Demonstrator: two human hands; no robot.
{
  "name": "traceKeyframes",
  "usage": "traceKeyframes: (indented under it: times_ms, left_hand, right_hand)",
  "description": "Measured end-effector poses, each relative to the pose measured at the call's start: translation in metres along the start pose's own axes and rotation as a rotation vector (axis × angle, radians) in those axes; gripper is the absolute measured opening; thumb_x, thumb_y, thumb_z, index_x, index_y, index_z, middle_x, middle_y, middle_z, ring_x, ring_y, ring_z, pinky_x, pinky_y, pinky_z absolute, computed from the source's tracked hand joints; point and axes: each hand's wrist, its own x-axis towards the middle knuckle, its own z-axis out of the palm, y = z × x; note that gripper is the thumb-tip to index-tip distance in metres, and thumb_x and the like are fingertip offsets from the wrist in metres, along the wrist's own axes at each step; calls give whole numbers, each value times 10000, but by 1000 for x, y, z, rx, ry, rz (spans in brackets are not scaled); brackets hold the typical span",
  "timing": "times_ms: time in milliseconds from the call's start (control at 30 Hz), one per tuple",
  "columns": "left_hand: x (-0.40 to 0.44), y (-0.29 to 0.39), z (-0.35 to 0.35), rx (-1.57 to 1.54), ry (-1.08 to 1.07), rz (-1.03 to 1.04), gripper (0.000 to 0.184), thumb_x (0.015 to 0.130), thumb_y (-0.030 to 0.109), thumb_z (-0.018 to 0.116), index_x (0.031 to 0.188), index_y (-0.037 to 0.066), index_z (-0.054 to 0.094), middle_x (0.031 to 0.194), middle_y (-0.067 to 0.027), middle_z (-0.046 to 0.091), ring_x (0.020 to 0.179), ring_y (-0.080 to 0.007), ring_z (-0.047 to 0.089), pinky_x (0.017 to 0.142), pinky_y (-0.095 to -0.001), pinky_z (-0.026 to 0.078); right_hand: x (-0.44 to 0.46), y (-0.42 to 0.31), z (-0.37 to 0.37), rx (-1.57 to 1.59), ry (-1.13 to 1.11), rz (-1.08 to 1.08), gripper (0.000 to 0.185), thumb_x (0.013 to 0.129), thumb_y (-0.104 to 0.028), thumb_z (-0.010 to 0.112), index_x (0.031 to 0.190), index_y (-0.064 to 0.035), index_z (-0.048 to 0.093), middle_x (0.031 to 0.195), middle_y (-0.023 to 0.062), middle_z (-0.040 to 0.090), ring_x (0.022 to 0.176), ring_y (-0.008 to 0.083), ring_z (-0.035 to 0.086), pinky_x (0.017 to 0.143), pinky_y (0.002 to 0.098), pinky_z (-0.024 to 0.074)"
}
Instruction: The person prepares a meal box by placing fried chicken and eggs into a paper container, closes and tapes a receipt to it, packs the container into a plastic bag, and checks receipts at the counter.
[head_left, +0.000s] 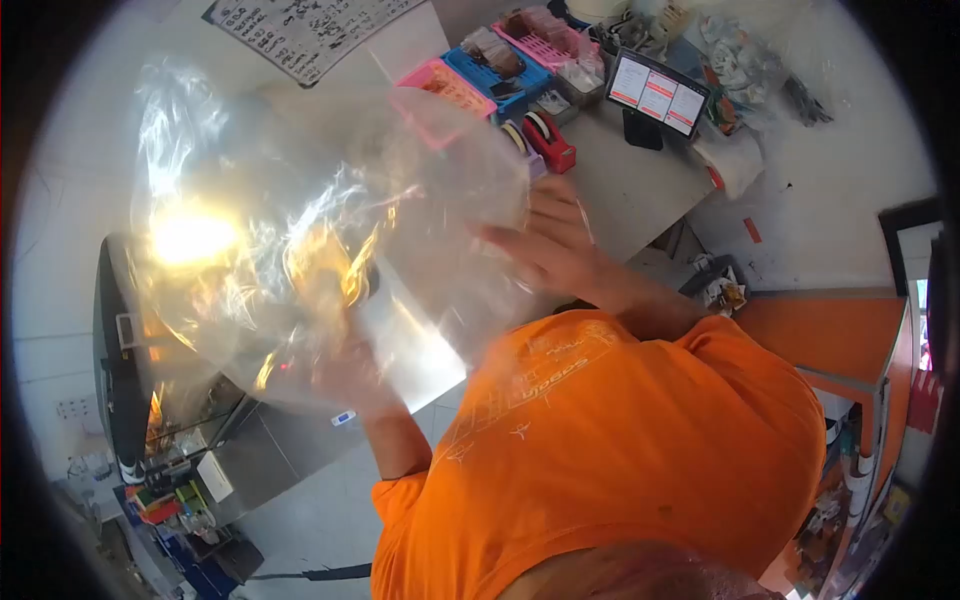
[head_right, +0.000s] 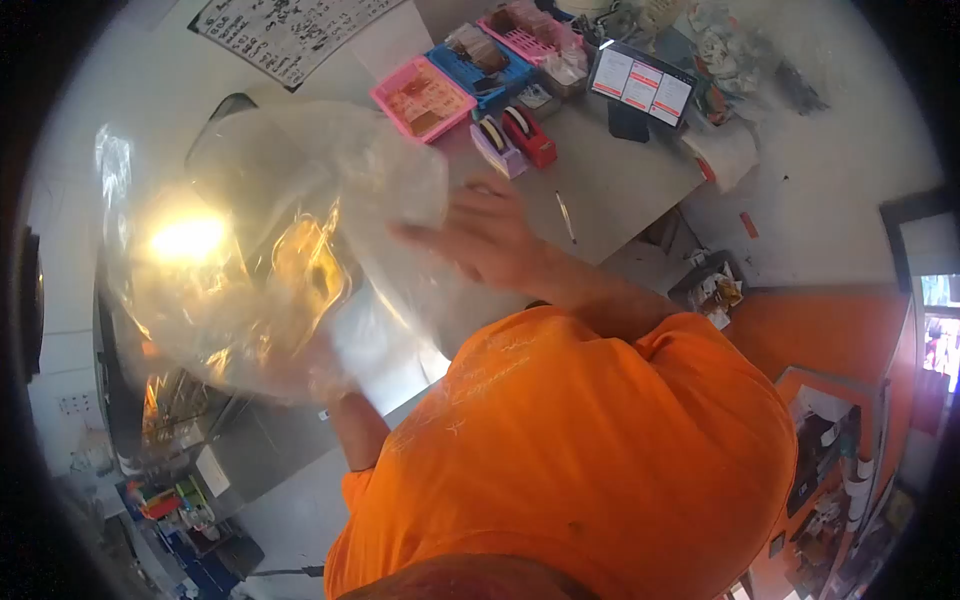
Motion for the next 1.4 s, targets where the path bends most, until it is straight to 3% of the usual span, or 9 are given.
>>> traceKeyframes:
  times_ms: [100,300,433,567,767,933,1167,1300,1400]
  left_hand:
    - [-41,28,21,-911,134,237,178,931,115,639,1053,3,705,991,-85,717,909,-241,680,860,-395,525]
    - [-154,-1,14,-1770,-1361,-226,210,941,175,654,993,-7,745,939,-39,718,858,-129,643,834,-284,500]
    - [-189,-3,27,-2955,-675,-698,247,969,199,631,1116,4,668,1005,-81,703,1061,-222,653,1004,-438,509]
    - [-186,15,-23,-2623,-486,-614,490,945,243,657,1388,73,536,989,-33,630,938,-186,623,869,-373,540]
    - [-179,13,-16,-2091,-335,-876,441,992,242,613,1410,117,553,880,44,549,673,-64,500,563,-225,424]
    - [-153,17,-12,-2055,-382,-825,429,1047,285,524,1422,76,533,722,88,333,599,-31,335,522,-200,303]
    - [-118,85,12,-2254,-530,-737,473,1054,357,501,1458,110,501,697,93,245,562,-34,245,481,-210,235]
    - [-95,135,6,-2479,-738,-744,547,1044,464,451,1532,227,387,1078,-33,541,852,-155,588,757,-356,558]
    - [-82,167,43,-2615,-846,-642,554,1047,487,405,1549,262,339,1365,-90,470,1026,-260,620,914,-454,558]
  right_hand:
    - [-83,41,96,159,-507,517,278,876,-75,638,1148,-62,696,750,82,672,754,241,671,721,391,510]
    - [-150,53,101,1724,-593,1606,292,899,-138,689,1179,-65,652,920,79,668,841,169,682,721,312,533]
    - [-178,62,131,1571,-1075,1468,332,911,-140,684,1215,-44,593,890,43,594,713,89,583,565,231,462]
    - [-155,72,172,1099,-1163,1340,419,888,-123,704,1273,-68,548,939,34,594,782,85,594,611,248,490]
    - [-151,128,201,1436,-440,1178,571,867,-218,715,1393,-158,501,1300,128,524,1080,185,573,842,256,497]
    - [-147,76,211,-213,-779,925,950,664,-373,857,1475,-200,393,1412,208,452,1325,377,437,1075,516,360]
    - [-146,92,185,-7,-143,999,974,623,-337,888,1443,-171,389,1365,190,442,1270,396,454,1069,489,372]
    - [-113,68,145,305,259,629,873,663,-204,856,1411,-139,411,1336,154,448,1225,326,485,1057,424,396]
    - [-123,51,153,928,22,849,754,726,-158,810,1380,-118,439,1332,126,462,1244,245,479,1029,406,425]
